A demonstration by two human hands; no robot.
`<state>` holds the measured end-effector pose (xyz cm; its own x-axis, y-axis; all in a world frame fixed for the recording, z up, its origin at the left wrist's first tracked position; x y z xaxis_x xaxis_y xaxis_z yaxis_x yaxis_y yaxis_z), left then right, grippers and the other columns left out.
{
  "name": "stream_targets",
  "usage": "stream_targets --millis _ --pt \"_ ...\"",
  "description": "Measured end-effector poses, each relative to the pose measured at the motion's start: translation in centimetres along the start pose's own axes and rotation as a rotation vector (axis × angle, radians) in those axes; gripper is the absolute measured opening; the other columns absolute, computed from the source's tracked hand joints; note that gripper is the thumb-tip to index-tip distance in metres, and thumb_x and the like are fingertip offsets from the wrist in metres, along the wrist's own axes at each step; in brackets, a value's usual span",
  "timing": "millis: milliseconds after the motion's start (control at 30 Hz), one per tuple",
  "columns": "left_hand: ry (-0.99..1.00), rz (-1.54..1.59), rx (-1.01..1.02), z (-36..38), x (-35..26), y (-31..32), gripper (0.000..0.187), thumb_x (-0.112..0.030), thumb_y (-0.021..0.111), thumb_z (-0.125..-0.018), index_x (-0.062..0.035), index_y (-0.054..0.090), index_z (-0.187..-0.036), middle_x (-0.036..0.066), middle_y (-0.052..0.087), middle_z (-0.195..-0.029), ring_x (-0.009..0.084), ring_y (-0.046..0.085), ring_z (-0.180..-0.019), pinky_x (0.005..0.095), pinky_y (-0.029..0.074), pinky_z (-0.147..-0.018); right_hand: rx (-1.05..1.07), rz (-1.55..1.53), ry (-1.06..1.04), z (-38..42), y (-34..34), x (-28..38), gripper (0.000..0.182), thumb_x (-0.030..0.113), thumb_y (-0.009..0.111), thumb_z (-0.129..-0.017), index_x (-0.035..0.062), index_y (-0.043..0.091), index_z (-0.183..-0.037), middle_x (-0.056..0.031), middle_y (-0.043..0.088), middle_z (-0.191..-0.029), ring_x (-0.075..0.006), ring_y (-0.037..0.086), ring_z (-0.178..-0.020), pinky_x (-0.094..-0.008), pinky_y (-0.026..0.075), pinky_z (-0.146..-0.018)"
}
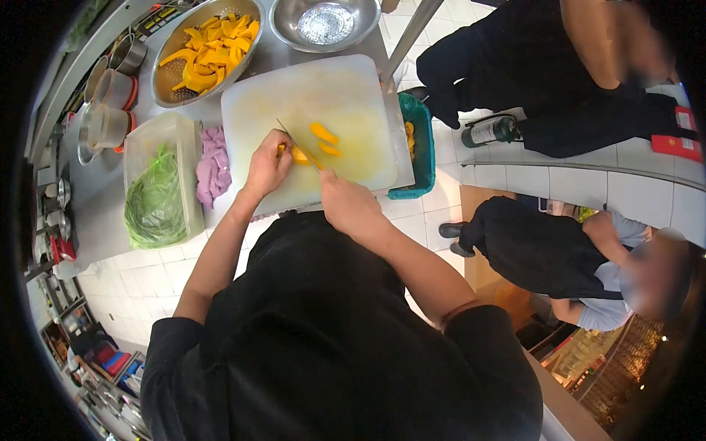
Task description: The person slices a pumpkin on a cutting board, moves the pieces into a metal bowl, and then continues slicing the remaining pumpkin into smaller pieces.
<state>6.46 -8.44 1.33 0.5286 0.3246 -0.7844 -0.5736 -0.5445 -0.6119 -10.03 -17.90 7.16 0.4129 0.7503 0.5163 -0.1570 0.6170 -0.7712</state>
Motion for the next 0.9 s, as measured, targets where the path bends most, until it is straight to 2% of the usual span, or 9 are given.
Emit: stream_targets --millis 100,200,267,367,500,633,700,833,900 --pt "0.034 0.024 0.018 -0.1 -0.3 -0.1 0.016 -0.003 0.062 -0.091 -0.0052 0.056 -0.105 0.016 0.063 -0.103 0.04 0.064 -0.094 0.0466 0.053 -0.081 -0.036 -0.065 0.01 -5.1 3.4 -1.2 0.019 0.003 0.05 -0.096 -0.0065 0.05 -0.113 -0.0298 0.072 -0.085 -0.0485 0.072 -0.082 -0.0582 0.057 -0.074" --pt "0.02 0.057 0.048 0.0 0.0 0.0 0.017 -0.001 0.062 -0.091 -0.0048 0.055 -0.106 0.016 0.062 -0.103 0.0403 0.064 -0.095 0.0459 0.053 -0.081 -0.049 -0.05 0.0 -6.9 2.2 -0.2 0.02 0.004 0.05 -0.096 -0.0069 0.05 -0.114 -0.0298 0.073 -0.088 -0.0487 0.073 -0.085 -0.0584 0.057 -0.075" --pt "0.069 0.073 -0.006 0.2 0.0 0.0 0.017 0.0 0.063 -0.091 -0.0045 0.054 -0.106 0.016 0.06 -0.104 0.0404 0.063 -0.095 0.0455 0.052 -0.082 -0.045 -0.047 -0.024 -6.0 1.3 0.2 0.02 0.004 0.05 -0.096 -0.0071 0.05 -0.114 -0.0297 0.073 -0.087 -0.0489 0.073 -0.084 -0.0584 0.057 -0.075" --pt "0.027 0.062 0.017 0.4 0.4 0.3 0.017 -0.001 0.062 -0.092 -0.0045 0.054 -0.106 0.017 0.059 -0.106 0.0406 0.063 -0.096 0.0459 0.052 -0.082 0.001 -0.033 -0.025 -2.3 -0.6 0.8 0.021 0.004 0.05 -0.096 -0.0077 0.05 -0.114 -0.0308 0.072 -0.086 -0.0491 0.073 -0.085 -0.0588 0.057 -0.076" --pt "0.046 0.054 -0.018 0.7 0.2 0.0 0.017 -0.002 0.062 -0.093 -0.0044 0.054 -0.107 0.017 0.059 -0.106 0.0409 0.062 -0.095 0.0458 0.052 -0.082 0.055 -0.059 0.019 -1.0 0.5 0.5 0.023 0.004 0.051 -0.096 -0.0084 0.05 -0.115 -0.0333 0.071 -0.09 -0.0498 0.072 -0.088 -0.0601 0.056 -0.08" --pt "0.078 0.092 -0.036 0.8 0.1 0.0 0.016 -0.004 0.064 -0.095 -0.0043 0.055 -0.108 0.017 0.059 -0.107 0.0406 0.062 -0.094 0.0448 0.052 -0.081 0.008 -0.167 0.06 -6.7 5.3 -1.2 0.027 0.005 0.052 -0.095 -0.0086 0.05 -0.118 -0.0341 0.071 -0.093 -0.0503 0.072 -0.091 -0.0607 0.055 -0.083" --pt "0.005 0.116 -0.035 0.7 0.3 -0.5 0.018 -0.006 0.067 -0.096 -0.0041 0.056 -0.11 0.017 0.059 -0.109 0.0398 0.062 -0.093 0.0435 0.052 -0.08 -0.124 -0.251 -0.03 -8.2 4.5 -0.8 0.024 0.007 0.053 -0.094 -0.0075 0.051 -0.113 -0.0346 0.069 -0.087 -0.0528 0.069 -0.084 -0.062 0.053 -0.079" --pt "0.157 -0.053 -0.099 1.5 -0.7 -3.8 0.018 -0.008 0.071 -0.096 -0.0024 0.059 -0.109 0.017 0.06 -0.107 0.0384 0.063 -0.093 0.0413 0.053 -0.082 -0.069 -0.17 -0.014 -6.9 4.0 -1.6 0.032 0.009 0.054 -0.095 -0.0072 0.049 -0.122 -0.0328 0.072 -0.091 -0.0493 0.072 -0.09 -0.0598 0.056 -0.081" --pt "-0.054 0.139 0.172 1.6 1.5 -2.9 0.016 -0.007 0.073 -0.094 -0.0023 0.063 -0.106 0.015 0.062 -0.105 0.0353 0.064 -0.095 0.0408 0.054 -0.084 -0.045 -0.114 0.02 -6.0 2.9 -1.4 0.034 0.009 0.054 -0.095 -0.0074 0.049 -0.124 -0.0319 0.072 -0.091 -0.049 0.072 -0.089 -0.0597 0.056 -0.08"
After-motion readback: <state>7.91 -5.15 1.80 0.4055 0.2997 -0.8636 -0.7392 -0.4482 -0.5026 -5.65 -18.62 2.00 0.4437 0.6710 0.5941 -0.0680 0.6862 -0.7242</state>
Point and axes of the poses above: each hand's wrist, its own z-axis away from the middle knuckle, its own y-axis out of the palm, x = y × z, the point moved 8 cm from there along -z, towards the middle knuckle
